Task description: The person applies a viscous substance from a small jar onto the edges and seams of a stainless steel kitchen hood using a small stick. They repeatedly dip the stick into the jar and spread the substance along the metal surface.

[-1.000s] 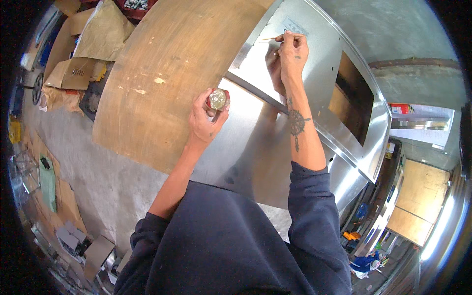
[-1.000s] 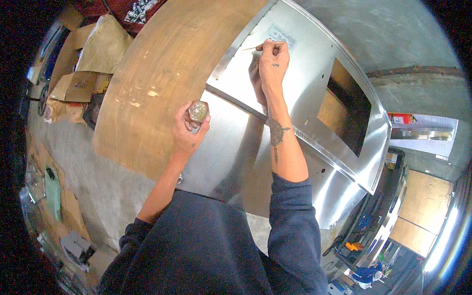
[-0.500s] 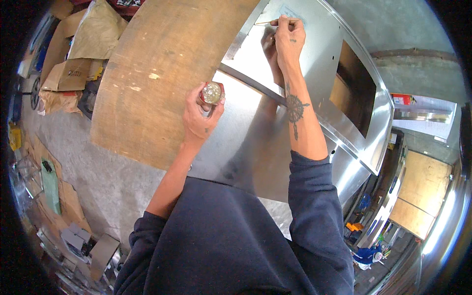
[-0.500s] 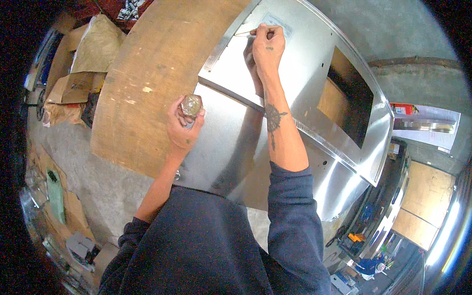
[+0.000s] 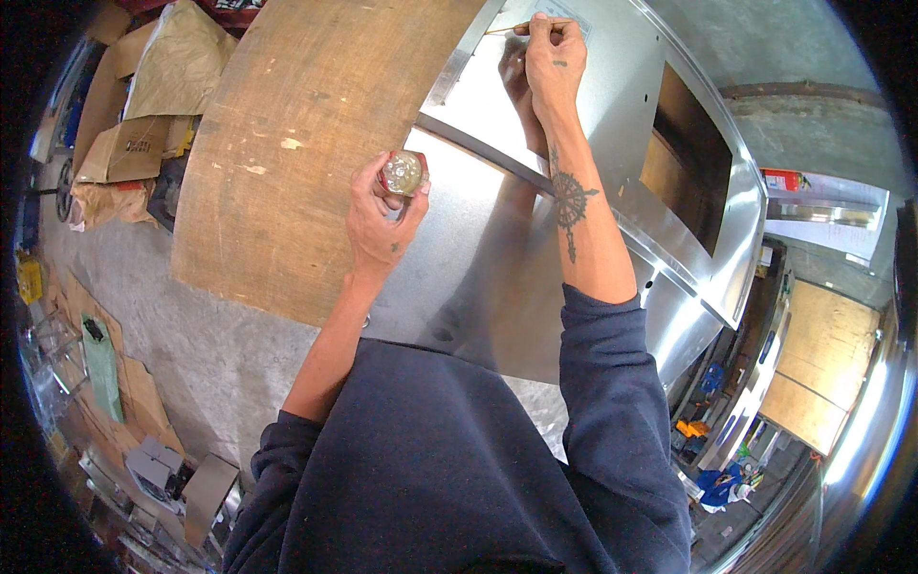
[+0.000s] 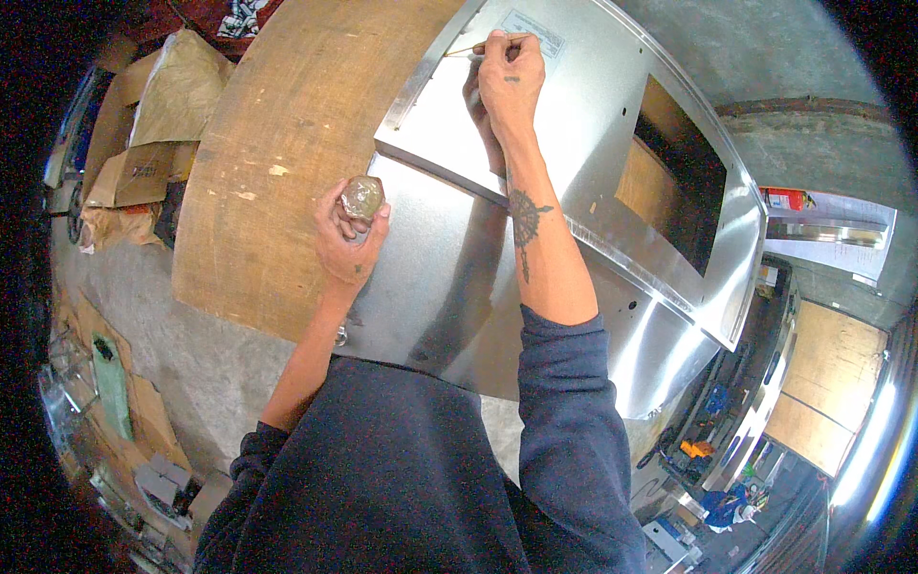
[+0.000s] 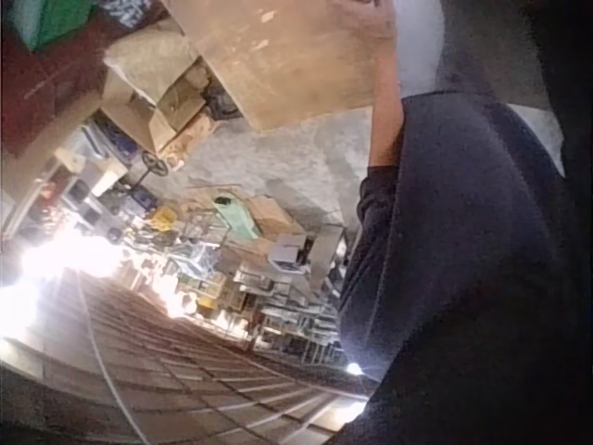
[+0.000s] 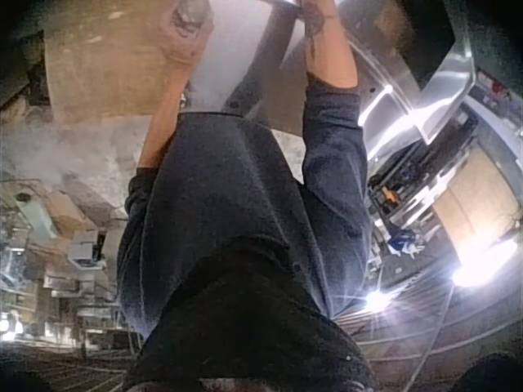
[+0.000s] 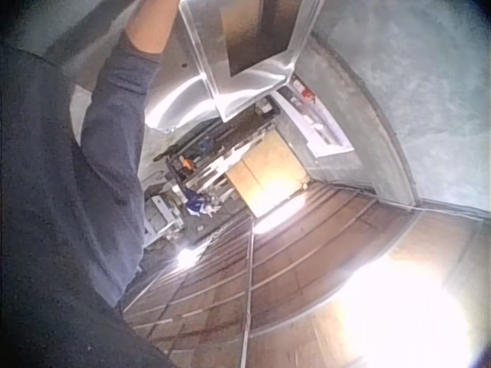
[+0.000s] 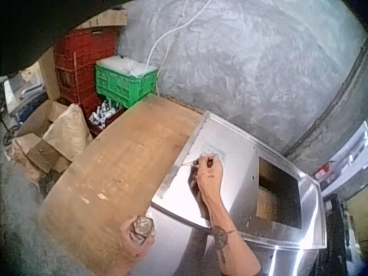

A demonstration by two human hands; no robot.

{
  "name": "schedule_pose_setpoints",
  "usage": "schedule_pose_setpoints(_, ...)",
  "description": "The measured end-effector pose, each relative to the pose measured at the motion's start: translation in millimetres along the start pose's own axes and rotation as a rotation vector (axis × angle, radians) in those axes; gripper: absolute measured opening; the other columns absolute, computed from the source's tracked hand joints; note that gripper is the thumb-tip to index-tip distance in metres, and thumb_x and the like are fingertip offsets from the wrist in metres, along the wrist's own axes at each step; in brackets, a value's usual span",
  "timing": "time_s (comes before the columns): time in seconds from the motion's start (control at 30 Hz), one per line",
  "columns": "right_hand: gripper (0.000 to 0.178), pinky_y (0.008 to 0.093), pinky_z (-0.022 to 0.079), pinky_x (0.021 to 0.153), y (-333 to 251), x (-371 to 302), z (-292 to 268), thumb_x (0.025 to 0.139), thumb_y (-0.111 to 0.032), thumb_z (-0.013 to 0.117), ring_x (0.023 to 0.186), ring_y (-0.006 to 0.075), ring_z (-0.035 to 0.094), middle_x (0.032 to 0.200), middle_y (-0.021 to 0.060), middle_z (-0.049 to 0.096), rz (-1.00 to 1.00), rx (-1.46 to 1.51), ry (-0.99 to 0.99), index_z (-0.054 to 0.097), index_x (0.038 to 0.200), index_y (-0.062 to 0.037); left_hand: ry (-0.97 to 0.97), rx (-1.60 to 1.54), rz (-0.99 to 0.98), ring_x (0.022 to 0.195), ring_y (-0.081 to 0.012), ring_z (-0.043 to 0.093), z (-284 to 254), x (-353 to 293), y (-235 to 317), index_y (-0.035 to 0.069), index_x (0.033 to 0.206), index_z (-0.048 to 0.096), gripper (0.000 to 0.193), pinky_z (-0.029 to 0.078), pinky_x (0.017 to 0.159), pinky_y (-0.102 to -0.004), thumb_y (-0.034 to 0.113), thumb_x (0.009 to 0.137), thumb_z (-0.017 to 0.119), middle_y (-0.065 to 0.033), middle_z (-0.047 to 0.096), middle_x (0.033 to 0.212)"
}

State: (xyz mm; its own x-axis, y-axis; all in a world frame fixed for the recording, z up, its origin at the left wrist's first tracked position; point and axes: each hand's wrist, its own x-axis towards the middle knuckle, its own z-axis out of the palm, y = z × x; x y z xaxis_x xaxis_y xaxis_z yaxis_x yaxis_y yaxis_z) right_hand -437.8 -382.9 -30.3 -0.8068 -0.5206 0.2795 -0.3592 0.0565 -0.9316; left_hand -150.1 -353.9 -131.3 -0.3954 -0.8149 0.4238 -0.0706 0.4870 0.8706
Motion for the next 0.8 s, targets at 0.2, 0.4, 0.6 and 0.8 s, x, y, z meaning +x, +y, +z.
schedule_pose_setpoints(0.2, 0.028, 0.0356, 0.057, 0.076, 1, -1, -1, 0.111, -0.024, 0.062, 0.078, 0.0174, 0.067, 0.086, 0.0123, 0.074, -0.045, -0.062, 0.001, 0.064, 0.100, 0.0017, -0.011, 0.027, 0.016, 0.078, -0.0090, 0.060, -3, 1, 3, 0.002, 0.150, 0.046, 0.073, 0.049, 0.063, -0.0235, 0.015, 0.093, 0.088, -0.0126, 0.067, 0.118)
schedule_pose_setpoints(0.4, 0.027, 0.0336, 0.056, 0.076, 10, 0, 0, 0.110, -0.023, 0.063, 0.078, 0.0153, 0.066, 0.087, 0.0119, 0.075, -0.060, -0.047, 0.000, 0.065, 0.100, 0.0021, 0.006, -0.013, 0.007, 0.079, -0.0093, 0.060, -2, 0, 2, 0.002, 0.150, 0.047, 0.073, 0.049, 0.064, -0.0236, 0.016, 0.092, 0.089, -0.0129, 0.067, 0.119)
schedule_pose_setpoints(0.6, 0.026, 0.0333, 0.055, 0.078, 2, 2, -7, 0.109, -0.022, 0.065, 0.081, 0.0152, 0.066, 0.090, 0.0123, 0.076, 0.052, 0.040, 0.036, 0.066, 0.101, 0.0025, -0.013, 0.011, -0.038, 0.083, -0.0103, 0.062, 1, 1, 4, 0.000, 0.149, 0.048, 0.074, 0.050, 0.065, -0.0241, 0.020, 0.092, 0.090, -0.0136, 0.068, 0.120)
schedule_pose_setpoints(0.8, 0.019, 0.0411, 0.056, 0.091, 7, 0, -12, 0.108, -0.020, 0.065, 0.094, 0.0235, 0.070, 0.096, 0.0130, 0.075, -0.140, -0.231, 0.125, 0.069, 0.106, -0.0008, -0.062, -0.063, -0.247, 0.111, -0.0289, 0.074, 1, -7, -6, 0.004, 0.147, 0.051, 0.073, 0.064, 0.088, -0.0378, 0.028, 0.090, 0.090, -0.0186, 0.067, 0.133)
